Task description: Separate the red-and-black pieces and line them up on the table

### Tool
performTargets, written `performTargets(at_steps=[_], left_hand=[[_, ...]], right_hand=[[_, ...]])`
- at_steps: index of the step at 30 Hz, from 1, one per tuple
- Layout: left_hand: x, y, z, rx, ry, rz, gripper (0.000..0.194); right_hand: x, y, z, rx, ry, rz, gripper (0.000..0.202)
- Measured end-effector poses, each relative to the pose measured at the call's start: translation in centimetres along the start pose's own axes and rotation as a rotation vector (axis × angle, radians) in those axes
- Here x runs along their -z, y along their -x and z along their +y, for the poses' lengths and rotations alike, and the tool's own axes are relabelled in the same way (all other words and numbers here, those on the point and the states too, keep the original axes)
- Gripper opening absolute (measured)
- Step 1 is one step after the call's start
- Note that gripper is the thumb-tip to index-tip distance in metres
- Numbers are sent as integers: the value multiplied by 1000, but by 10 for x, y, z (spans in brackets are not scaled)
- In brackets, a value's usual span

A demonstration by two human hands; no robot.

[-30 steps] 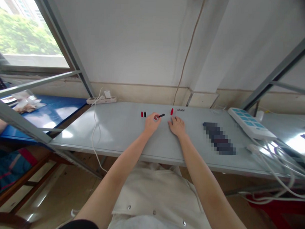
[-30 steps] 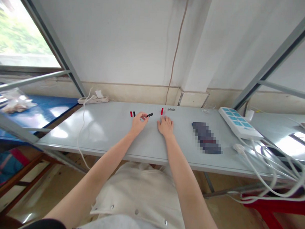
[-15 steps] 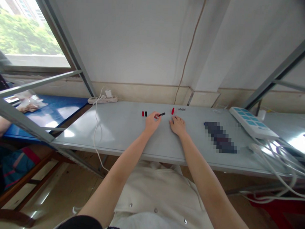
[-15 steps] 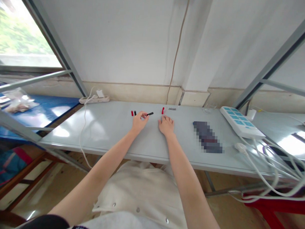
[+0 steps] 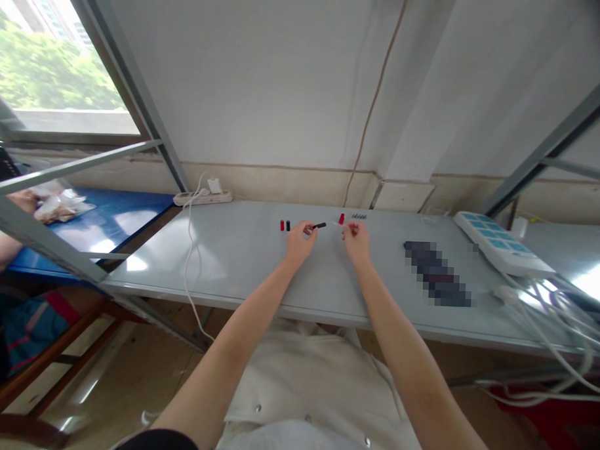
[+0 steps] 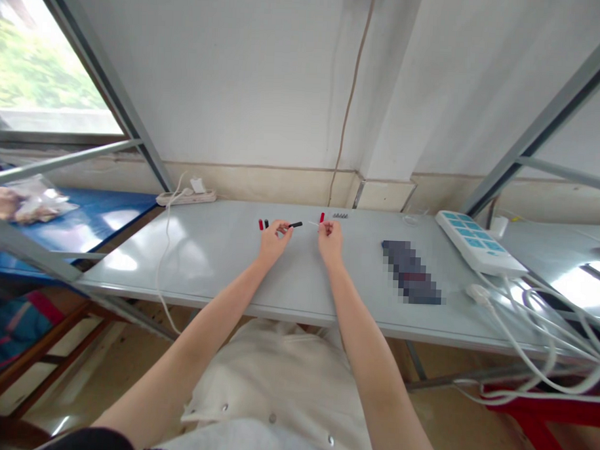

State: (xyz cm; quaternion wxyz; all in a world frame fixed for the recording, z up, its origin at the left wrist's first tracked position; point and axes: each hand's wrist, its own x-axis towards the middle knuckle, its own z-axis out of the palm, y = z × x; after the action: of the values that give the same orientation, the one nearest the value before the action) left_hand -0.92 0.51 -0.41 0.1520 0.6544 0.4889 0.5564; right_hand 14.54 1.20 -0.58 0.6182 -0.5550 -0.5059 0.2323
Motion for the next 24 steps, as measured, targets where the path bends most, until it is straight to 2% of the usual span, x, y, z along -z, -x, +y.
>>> performTargets(at_steps=[5, 10, 16, 24], left_hand=[[1, 0, 1, 7, 3, -19, 11], [2, 0, 3, 30, 4, -18, 11], [4, -2, 6, 122, 120, -7, 11], [2, -4, 1, 174, 212, -9, 14]], right_hand=[[1, 3, -10, -161, -139, -72, 31], [2, 5, -12, -209, -201, -103, 33], [2, 5, -13, -251, -271, -109, 29], [3, 4, -12, -272, -342, -140, 30]])
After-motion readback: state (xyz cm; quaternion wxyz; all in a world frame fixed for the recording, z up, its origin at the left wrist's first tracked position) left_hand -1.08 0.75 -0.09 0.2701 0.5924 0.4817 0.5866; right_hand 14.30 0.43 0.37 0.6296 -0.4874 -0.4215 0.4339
